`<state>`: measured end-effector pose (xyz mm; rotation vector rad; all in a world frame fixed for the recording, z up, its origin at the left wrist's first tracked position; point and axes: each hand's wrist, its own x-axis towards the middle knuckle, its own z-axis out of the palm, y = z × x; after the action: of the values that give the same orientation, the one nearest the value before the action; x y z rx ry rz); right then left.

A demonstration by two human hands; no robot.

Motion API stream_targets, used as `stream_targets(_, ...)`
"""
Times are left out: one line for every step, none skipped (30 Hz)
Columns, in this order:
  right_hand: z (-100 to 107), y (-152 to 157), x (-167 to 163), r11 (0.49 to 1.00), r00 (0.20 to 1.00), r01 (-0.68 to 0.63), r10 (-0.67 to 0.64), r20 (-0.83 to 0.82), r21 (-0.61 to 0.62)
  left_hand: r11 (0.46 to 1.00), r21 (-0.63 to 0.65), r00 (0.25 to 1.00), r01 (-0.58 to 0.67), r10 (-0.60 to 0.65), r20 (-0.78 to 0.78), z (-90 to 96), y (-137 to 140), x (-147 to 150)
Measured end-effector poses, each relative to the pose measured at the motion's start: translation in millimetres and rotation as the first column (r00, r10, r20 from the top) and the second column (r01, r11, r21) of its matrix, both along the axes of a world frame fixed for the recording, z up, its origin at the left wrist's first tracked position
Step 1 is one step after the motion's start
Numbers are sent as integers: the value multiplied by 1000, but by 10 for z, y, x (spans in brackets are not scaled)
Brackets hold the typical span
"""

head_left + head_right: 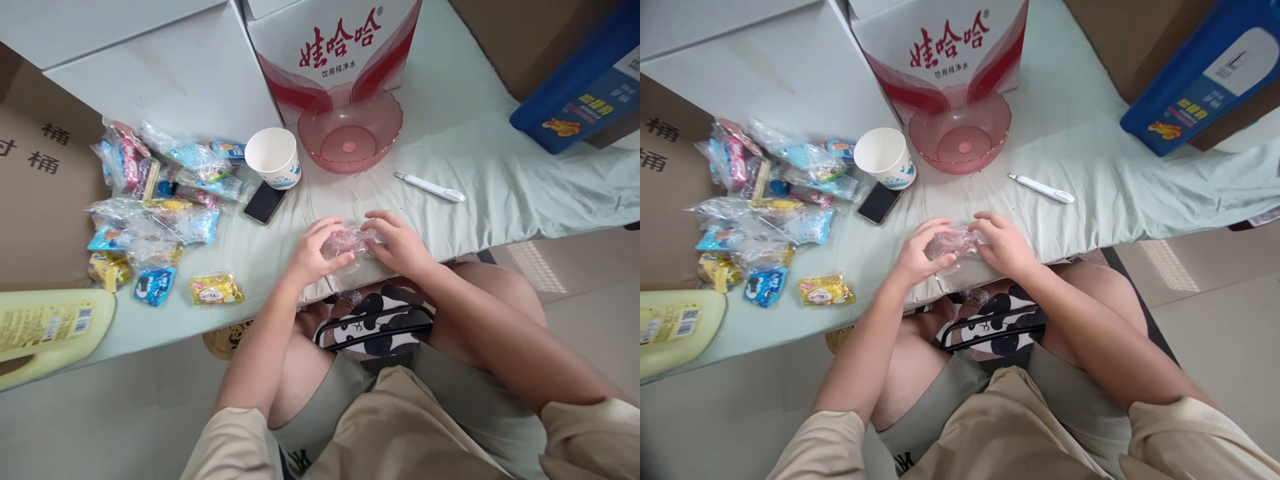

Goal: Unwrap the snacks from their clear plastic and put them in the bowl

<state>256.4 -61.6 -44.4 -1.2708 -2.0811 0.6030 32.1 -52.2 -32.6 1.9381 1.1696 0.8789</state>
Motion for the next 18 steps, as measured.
stream_targets(26, 8, 31, 1000, 1000, 17, -17, -27, 15, 1000, -12, 1000, -23, 23, 15, 5, -10, -9)
stream_targets(58, 17, 70, 999, 998, 38, -37, -54, 23, 995, -33, 993, -90, 92, 67, -1, -1, -34)
stream_targets(93, 25, 115, 998, 995, 66, -64, -83, 25, 982, -67, 971, -177, 185, 152, -12, 22, -75)
stream_targets(128, 32, 164, 994, 989, 106, -104, -108, 20, 959, -114, 927, -261, 282, 248, -25, 54, -130)
stream_targets(162, 35, 214, 988, 980, 157, -155, -124, 8, 929, -167, 867, -329, 368, 335, -34, 88, -193)
stream_targets(190, 34, 260, 978, 970, 207, -206, -132, -5, 904, -221, 815, -367, 427, 392, -37, 118, -258)
stream_targets(211, 29, 295, 972, 963, 234, -234, -134, -13, 888, -260, 786, -380, 458, 415, -30, 139, -317)
stream_targets(222, 20, 316, 974, 965, 226, -226, -130, -12, 886, -270, 787, -377, 460, 410, -13, 147, -362)
stream_targets(224, 9, 319, 984, 977, 178, -178, -117, -5, 901, -248, 825, -356, 427, 369, 11, 142, -388)
stream_targets(215, -1, 306, 995, 991, 104, -103, -86, 3, 928, -190, 884, -321, 365, 293, 41, 125, -395)
stream_targets(200, -9, 279, 1000, 999, 27, -26, -37, 8, 957, -113, 941, -267, 284, 184, 73, 100, -383)
stream_targets(181, -13, 244, 1000, 999, -28, 28, 25, 5, 979, -37, 978, -199, 201, 57, 102, 72, -358)
stream_targets(162, -12, 207, 999, 995, -43, 43, 91, -3, 992, 21, 990, -127, 128, -65, 125, 44, -326)
stream_targets(150, -7, 175, 1000, 989, -17, 17, 144, -5, 996, 49, 985, -73, 80, -153, 138, 22, -295)
stream_targets(147, 0, 154, 999, 984, 36, -36, 176, 3, 997, 53, 980, -55, 64, -191, 140, 7, -271)
stream_targets(155, 4, 146, 995, 979, 97, -98, 178, 19, 997, 44, 979, -65, 72, -190, 131, 2, -259)
stream_targets(175, 3, 153, 987, 975, 154, -159, 153, 41, 997, 15, 984, -81, 82, -159, 116, 5, -260)
stream_targets(204, -5, 173, 977, 971, 205, -211, 109, 64, 995, -40, 990, -87, 82, -110, 96, 12, -271)
